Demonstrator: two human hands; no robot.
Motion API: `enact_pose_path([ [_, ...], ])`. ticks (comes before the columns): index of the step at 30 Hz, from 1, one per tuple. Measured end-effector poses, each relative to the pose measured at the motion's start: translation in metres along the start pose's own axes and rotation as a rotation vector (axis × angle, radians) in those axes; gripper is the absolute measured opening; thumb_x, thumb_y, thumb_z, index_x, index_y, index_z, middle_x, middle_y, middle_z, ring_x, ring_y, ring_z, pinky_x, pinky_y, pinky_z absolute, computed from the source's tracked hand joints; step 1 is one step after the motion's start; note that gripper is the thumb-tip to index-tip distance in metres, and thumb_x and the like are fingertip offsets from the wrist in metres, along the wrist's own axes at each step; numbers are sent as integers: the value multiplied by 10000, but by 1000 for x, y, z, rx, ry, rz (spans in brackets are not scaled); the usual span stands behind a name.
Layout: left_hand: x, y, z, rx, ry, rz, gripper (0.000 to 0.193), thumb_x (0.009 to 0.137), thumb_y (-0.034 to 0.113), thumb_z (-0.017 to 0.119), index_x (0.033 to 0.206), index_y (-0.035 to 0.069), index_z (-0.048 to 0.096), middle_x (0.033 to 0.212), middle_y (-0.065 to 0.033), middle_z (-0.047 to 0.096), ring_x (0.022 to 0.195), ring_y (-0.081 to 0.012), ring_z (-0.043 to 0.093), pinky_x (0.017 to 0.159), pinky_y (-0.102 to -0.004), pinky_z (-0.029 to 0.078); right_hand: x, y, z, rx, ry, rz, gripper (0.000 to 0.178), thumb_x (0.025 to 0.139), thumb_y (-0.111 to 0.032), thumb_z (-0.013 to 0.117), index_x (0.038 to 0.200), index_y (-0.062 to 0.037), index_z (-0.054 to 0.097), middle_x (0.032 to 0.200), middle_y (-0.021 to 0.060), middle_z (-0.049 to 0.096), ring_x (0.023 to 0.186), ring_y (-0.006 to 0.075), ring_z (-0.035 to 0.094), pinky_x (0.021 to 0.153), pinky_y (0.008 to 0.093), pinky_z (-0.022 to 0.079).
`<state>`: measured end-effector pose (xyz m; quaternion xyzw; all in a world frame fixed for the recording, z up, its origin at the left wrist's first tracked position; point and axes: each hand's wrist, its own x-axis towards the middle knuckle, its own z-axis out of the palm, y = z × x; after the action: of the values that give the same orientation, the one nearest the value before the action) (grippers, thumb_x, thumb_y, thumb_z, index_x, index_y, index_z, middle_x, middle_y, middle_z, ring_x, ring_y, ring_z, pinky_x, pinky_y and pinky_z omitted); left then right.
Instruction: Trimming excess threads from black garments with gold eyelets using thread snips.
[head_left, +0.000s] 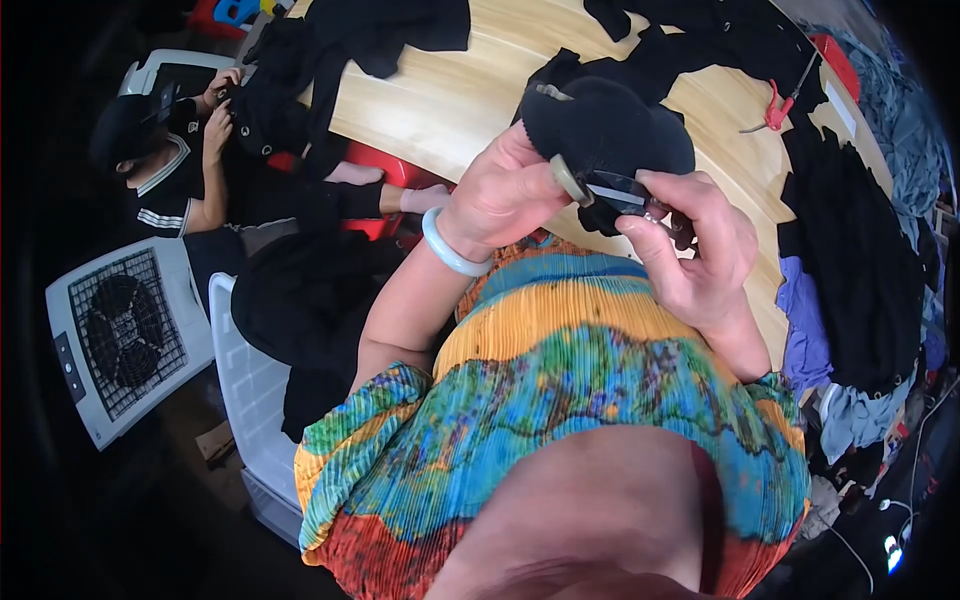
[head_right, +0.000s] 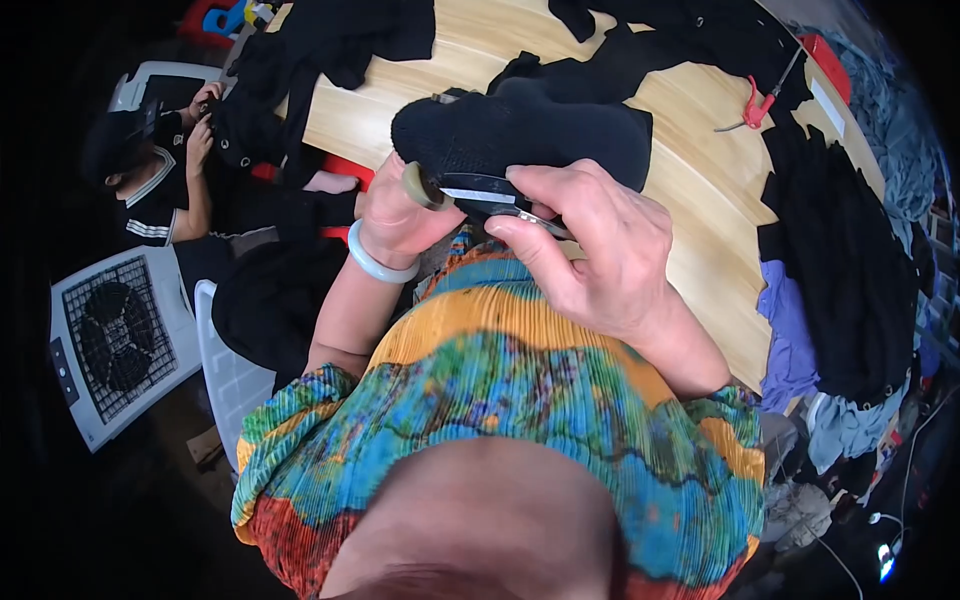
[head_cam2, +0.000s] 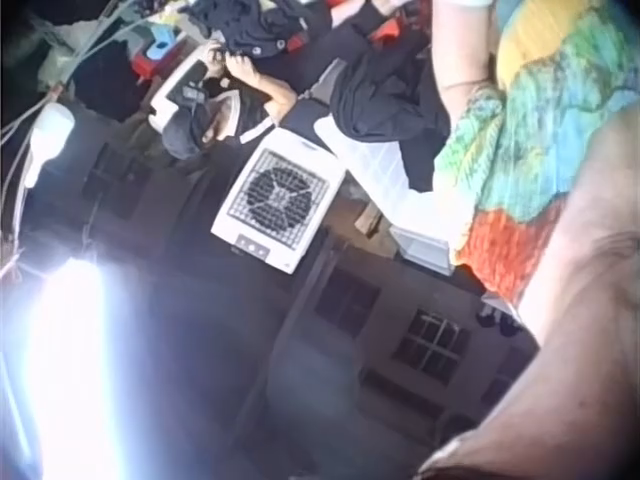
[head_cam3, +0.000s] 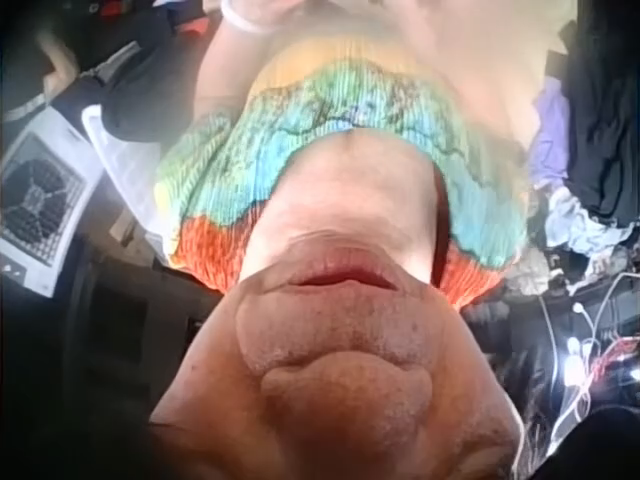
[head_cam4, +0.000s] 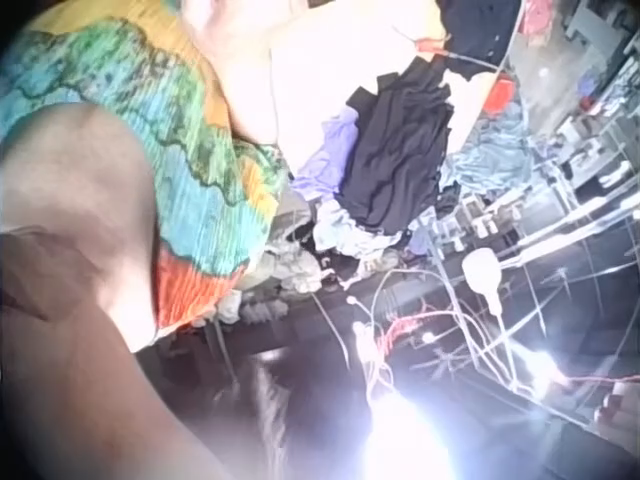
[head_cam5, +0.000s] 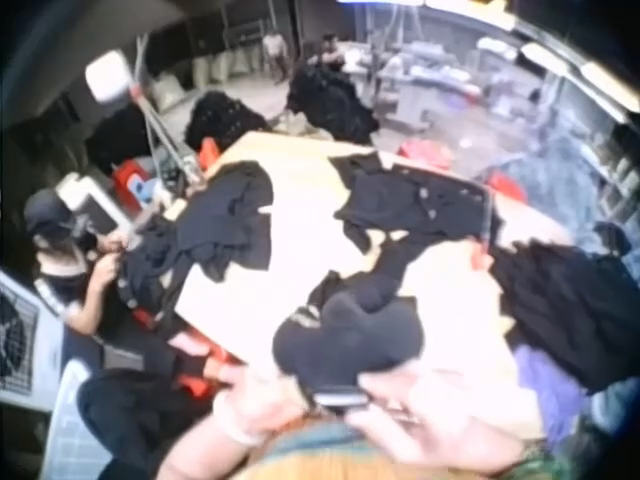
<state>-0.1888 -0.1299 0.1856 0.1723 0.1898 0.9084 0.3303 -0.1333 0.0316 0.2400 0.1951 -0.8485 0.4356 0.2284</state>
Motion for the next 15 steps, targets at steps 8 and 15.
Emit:
enact_pose_path([
  [8, -2, 2, -3, 209, -45, 38, 357, 776, 38, 569, 1118, 19, 469, 1074, -73, 518, 984, -161, 496, 868, -288, 394, -1, -4, 1, -1, 26, 63, 288, 623, -78, 703, 840, 26, 545, 660, 88, 559, 489, 140, 505, 412, 217, 382],
  [15, 0, 0, -7, 187, 3, 62, 362, 790, 43, 550, 1139, 30, 454, 1091, -74, 510, 991, -164, 496, 860, -297, 397, -2, 3, 5, -45, 51, -35, 232, 639, -48, 688, 819, 17, 557, 630, 72, 564, 446, 122, 490, 398, 221, 368],
])
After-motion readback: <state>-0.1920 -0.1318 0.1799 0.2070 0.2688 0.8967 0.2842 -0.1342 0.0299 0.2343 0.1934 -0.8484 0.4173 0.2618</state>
